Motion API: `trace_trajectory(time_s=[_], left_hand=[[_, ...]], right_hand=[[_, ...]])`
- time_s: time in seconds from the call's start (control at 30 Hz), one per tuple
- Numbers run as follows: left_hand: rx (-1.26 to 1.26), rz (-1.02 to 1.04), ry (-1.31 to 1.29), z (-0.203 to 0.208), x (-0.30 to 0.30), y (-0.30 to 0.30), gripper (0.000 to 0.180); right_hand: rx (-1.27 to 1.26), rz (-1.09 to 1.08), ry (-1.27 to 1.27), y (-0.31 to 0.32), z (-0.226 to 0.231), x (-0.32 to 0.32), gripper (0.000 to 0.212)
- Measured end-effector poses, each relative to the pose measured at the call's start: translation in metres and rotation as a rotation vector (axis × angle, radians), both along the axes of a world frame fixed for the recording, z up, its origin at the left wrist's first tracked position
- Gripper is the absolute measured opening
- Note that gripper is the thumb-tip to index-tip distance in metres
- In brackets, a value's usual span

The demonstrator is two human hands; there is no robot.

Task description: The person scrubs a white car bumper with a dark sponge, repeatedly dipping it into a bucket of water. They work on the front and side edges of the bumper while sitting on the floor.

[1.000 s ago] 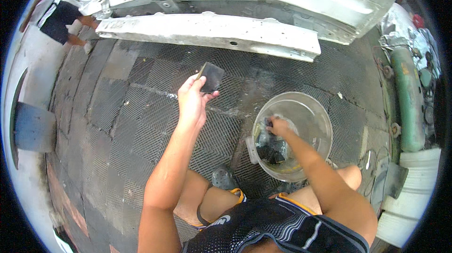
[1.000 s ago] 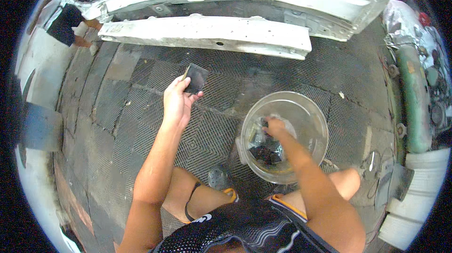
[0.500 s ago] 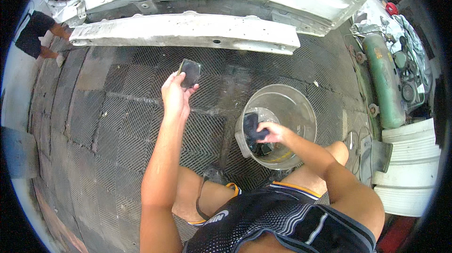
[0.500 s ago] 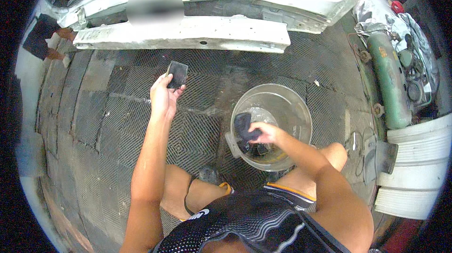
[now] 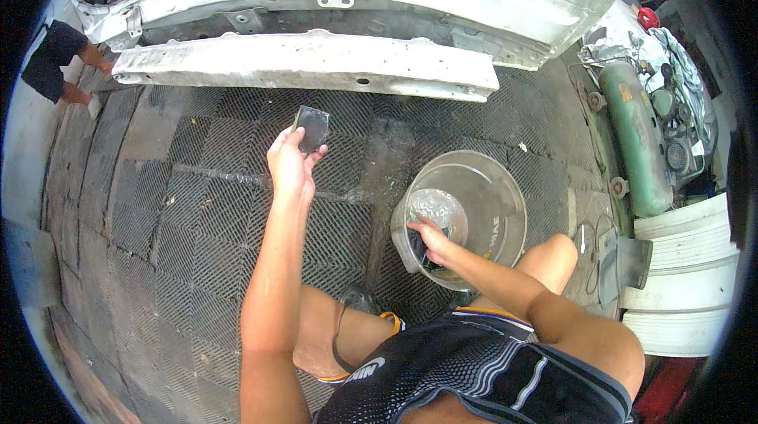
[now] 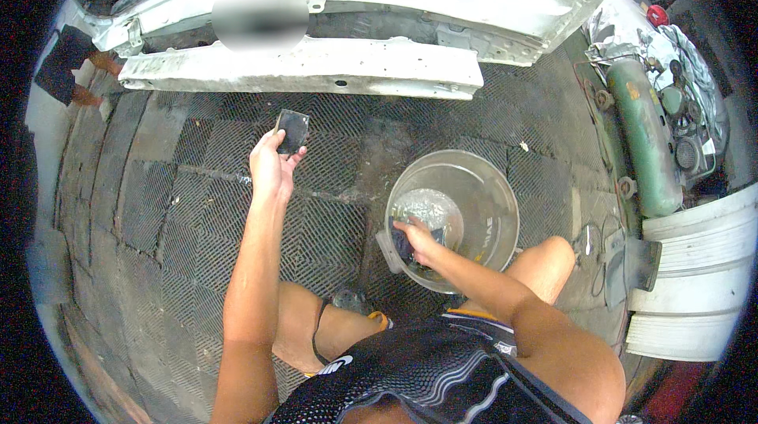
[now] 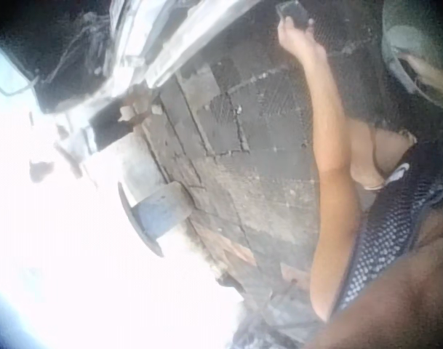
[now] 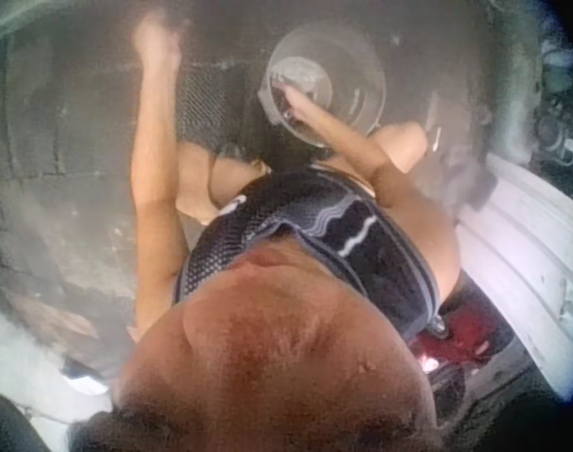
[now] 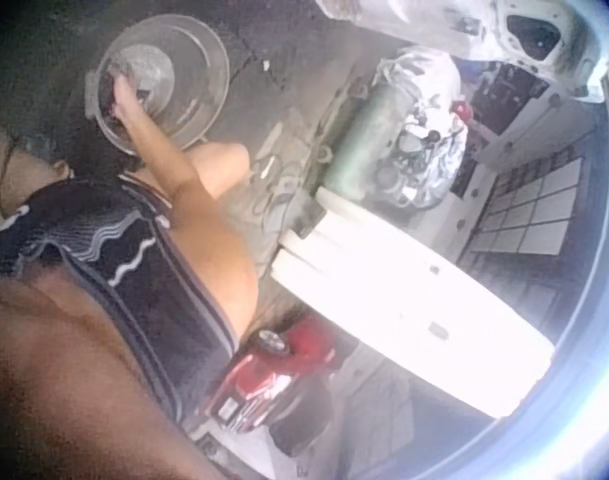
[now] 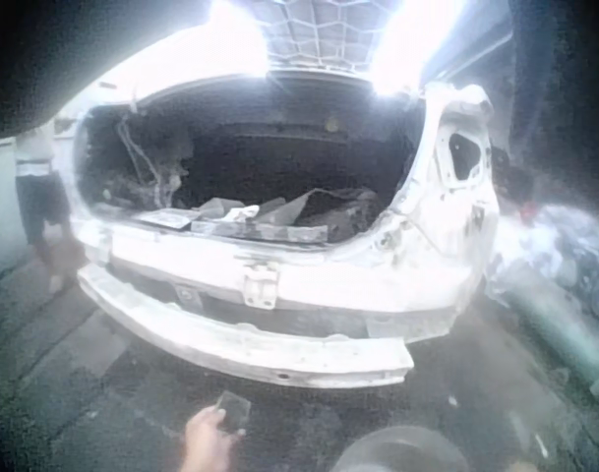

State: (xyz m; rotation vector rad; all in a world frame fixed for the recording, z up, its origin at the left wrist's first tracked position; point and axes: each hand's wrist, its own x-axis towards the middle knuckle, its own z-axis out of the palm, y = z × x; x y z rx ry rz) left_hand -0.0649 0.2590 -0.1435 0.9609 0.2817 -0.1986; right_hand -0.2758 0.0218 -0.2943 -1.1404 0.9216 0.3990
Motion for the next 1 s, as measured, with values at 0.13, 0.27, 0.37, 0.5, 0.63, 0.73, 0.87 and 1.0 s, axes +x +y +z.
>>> trace_trajectory(time_s=[0.13, 0.27, 0.37, 0.5, 0.63, 0.73, 0.87, 1.0], left_hand=[[-0.046, 0.005, -0.022, -0.003, 0.007, -0.004, 0.020], [-0.069, 0.017, -0.025, 0.001, 0.010, -0.009, 0.021], [-0.072, 0.062, -0.014, 0.002, 0.012, 0.004, 0.020], [-0.100, 0.141, 0.004, -0.001, 0.018, 0.026, 0.021], [-0.135, 0.245, -0.017, -0.007, 0.027, 0.063, 0.020], [-0.156, 0.365, -0.028, -0.002, 0.026, 0.091, 0.020], [-0.163, 0.523, -0.014, 0.007, 0.021, 0.117, 0.021], [-0.173, 0.529, -0.033, 0.005, 0.017, 0.136, 0.022]], right_hand=[[0.118, 0.066, 0.059, 0.006, 0.027, -0.009, 0.060], [-0.065, 0.023, -0.090, -0.004, 0.041, -0.026, 0.051], [-0.183, 0.058, -0.241, 0.002, 0.083, -0.020, 0.067], [-0.757, 0.787, -0.760, 0.000, 0.146, 0.025, 0.042], [-0.958, 1.201, -0.814, 0.027, 0.180, 0.084, 0.021], [-0.954, 1.265, -1.151, 0.077, 0.206, 0.140, 0.014], [-1.332, 1.444, -1.365, 0.156, 0.231, 0.209, 0.015], [-2.080, 1.246, -1.760, 0.197, 0.286, 0.327, 0.012]])
